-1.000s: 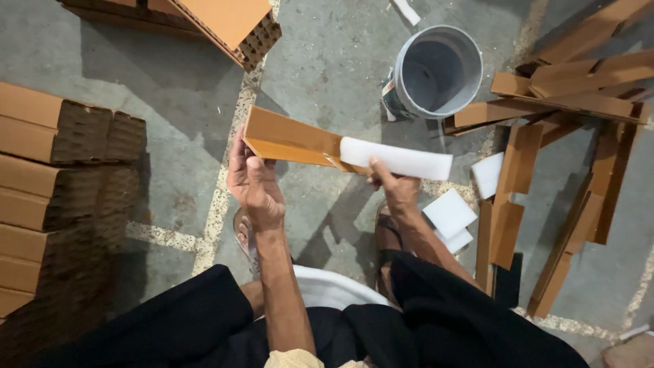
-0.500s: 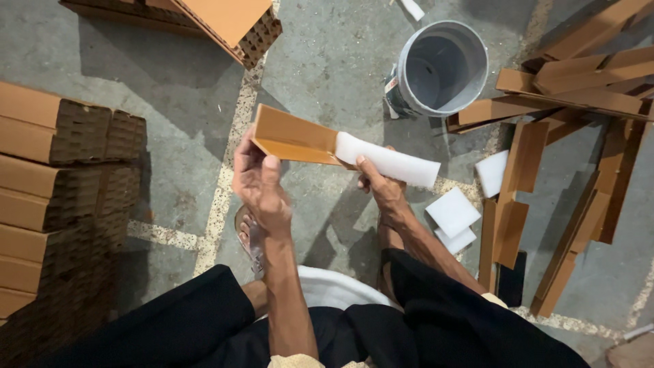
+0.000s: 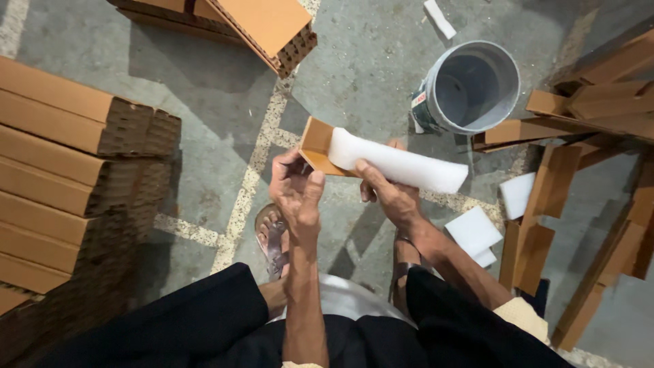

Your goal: The person applies a white liquid from a bucket to the edges of folded cardboard strips using a white foam applicator. They repeatedly dip the applicator into the bucket and spread the liquid along the cardboard, handling the pieces one at a time.

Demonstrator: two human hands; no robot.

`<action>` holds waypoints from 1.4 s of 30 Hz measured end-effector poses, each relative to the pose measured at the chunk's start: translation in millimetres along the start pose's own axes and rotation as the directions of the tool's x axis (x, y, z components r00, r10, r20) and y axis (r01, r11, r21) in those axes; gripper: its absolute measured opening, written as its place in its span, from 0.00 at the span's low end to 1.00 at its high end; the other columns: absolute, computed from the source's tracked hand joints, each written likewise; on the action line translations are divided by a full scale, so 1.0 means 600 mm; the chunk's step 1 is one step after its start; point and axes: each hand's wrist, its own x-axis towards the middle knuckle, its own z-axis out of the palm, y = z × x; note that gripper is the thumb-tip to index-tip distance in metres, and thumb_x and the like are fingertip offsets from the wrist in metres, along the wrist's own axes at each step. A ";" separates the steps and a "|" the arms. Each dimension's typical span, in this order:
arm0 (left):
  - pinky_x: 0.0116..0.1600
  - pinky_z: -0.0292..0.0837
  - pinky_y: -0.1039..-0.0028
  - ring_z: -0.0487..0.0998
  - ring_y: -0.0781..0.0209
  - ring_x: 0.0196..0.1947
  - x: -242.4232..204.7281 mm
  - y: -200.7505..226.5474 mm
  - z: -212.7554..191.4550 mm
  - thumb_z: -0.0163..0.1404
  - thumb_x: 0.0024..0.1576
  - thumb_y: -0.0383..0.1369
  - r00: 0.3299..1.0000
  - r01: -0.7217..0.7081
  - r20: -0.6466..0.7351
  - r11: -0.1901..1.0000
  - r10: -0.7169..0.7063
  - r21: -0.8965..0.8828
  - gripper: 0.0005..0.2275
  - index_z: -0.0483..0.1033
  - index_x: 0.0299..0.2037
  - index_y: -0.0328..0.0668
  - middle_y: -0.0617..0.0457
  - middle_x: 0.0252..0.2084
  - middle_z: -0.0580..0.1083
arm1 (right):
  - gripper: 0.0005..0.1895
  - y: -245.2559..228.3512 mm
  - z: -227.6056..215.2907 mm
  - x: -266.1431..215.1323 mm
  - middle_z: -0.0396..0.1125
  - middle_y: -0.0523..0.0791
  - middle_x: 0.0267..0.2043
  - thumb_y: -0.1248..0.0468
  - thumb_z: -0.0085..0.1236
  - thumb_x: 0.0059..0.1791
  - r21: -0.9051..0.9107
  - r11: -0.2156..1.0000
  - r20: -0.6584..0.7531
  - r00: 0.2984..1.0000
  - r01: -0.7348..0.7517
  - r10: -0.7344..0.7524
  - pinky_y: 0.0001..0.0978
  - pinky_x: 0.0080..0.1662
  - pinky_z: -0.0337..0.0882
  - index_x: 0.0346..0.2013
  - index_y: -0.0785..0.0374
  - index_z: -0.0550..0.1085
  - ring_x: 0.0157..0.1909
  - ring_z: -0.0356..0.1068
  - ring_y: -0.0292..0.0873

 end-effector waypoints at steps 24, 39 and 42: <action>0.57 0.73 0.74 0.77 0.63 0.51 0.014 0.010 0.019 0.55 0.63 0.31 0.999 0.031 -0.007 0.998 -0.031 0.055 0.21 0.68 0.64 0.28 0.45 0.51 0.77 | 0.08 -0.151 -0.005 0.019 0.77 0.50 0.43 0.70 0.64 0.51 -0.372 0.557 0.399 0.670 0.742 -0.626 0.29 0.43 0.81 0.42 0.68 0.75 0.45 0.80 0.42; 0.67 0.71 0.68 0.76 0.58 0.59 0.019 0.003 0.023 0.54 0.63 0.28 0.998 -0.047 0.033 0.997 0.049 -0.056 0.20 0.66 0.64 0.25 0.44 0.58 0.74 | 0.06 -0.109 -0.071 -0.028 0.75 0.47 0.29 0.67 0.67 0.49 -0.692 0.577 0.189 0.881 0.434 -0.434 0.29 0.33 0.72 0.38 0.66 0.79 0.28 0.74 0.37; 0.65 0.72 0.69 0.76 0.58 0.58 0.016 0.011 0.036 0.53 0.64 0.28 0.999 0.012 0.048 0.999 -0.014 0.040 0.21 0.66 0.65 0.25 0.44 0.58 0.75 | 0.08 -0.146 -0.045 -0.023 0.76 0.48 0.40 0.67 0.64 0.54 -0.483 0.601 0.229 0.755 0.636 -0.615 0.27 0.37 0.77 0.46 0.67 0.77 0.36 0.77 0.39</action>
